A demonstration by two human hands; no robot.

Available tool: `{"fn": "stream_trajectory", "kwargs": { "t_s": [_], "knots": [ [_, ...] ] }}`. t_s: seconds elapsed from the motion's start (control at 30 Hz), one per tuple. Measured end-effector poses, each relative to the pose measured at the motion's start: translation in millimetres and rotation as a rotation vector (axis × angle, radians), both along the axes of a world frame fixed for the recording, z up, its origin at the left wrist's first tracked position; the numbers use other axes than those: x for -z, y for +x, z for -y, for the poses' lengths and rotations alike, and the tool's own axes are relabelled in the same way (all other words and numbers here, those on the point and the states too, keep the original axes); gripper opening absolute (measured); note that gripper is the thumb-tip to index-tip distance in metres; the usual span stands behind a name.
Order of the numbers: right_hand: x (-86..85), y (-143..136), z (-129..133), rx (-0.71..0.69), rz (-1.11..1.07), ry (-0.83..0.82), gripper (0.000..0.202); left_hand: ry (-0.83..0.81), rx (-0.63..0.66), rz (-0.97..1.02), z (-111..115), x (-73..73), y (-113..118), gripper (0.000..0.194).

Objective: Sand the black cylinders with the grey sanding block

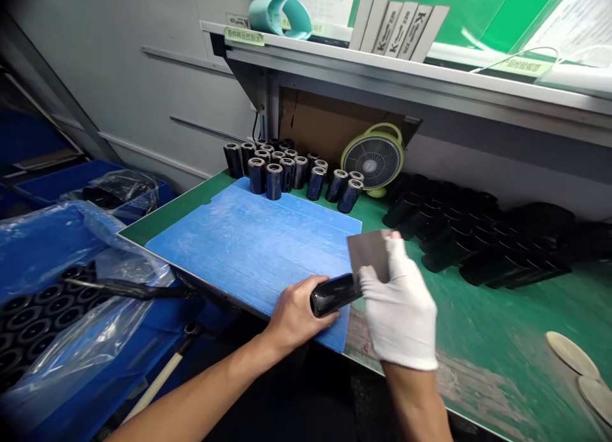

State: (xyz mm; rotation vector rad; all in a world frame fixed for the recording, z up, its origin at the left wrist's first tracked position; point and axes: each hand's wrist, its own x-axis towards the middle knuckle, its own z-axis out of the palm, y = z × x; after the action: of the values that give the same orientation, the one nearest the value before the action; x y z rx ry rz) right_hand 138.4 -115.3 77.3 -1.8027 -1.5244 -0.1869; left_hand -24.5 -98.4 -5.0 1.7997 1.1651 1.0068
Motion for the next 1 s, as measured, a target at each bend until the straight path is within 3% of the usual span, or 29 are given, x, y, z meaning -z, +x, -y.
{"fn": "stream_trajectory", "kwargs": {
  "t_s": [0.1, 0.2, 0.37, 0.5, 0.63, 0.83, 1.0],
  "knots": [
    [32.1, -21, 42, -0.118, 0.096, -0.059, 0.061, -0.016, 0.012, -0.038, 0, -0.4, 0, 0.045],
    [51.7, -38, 65, -0.071, 0.208, -0.113, 0.063, -0.003, 0.034, -0.031, 0, -1.0, 0, 0.041],
    [43.8, -39, 40, 0.075, 0.282, -0.068, 0.055, -0.014, 0.021, -0.051, -1, -3.9, -1, 0.043],
    [45.0, -42, 48, -0.035, 0.326, -0.028, 0.059, -0.015, 0.031, -0.04, -2, -4.5, -1, 0.041],
    [49.8, -46, 52, 0.042, 0.251, 0.052, 0.059, -0.013, 0.02, -0.055, -3, -4.8, -1, 0.038],
    [41.1, -47, 54, -0.081, 0.2, 0.073, 0.063, -0.053, 0.061, -0.005, -5, -7.9, -2, 0.042],
    [45.0, -48, 44, -0.037, 0.126, 0.116, 0.059, -0.036, 0.045, -0.089, -4, -9.1, -3, 0.02]
  ]
}}
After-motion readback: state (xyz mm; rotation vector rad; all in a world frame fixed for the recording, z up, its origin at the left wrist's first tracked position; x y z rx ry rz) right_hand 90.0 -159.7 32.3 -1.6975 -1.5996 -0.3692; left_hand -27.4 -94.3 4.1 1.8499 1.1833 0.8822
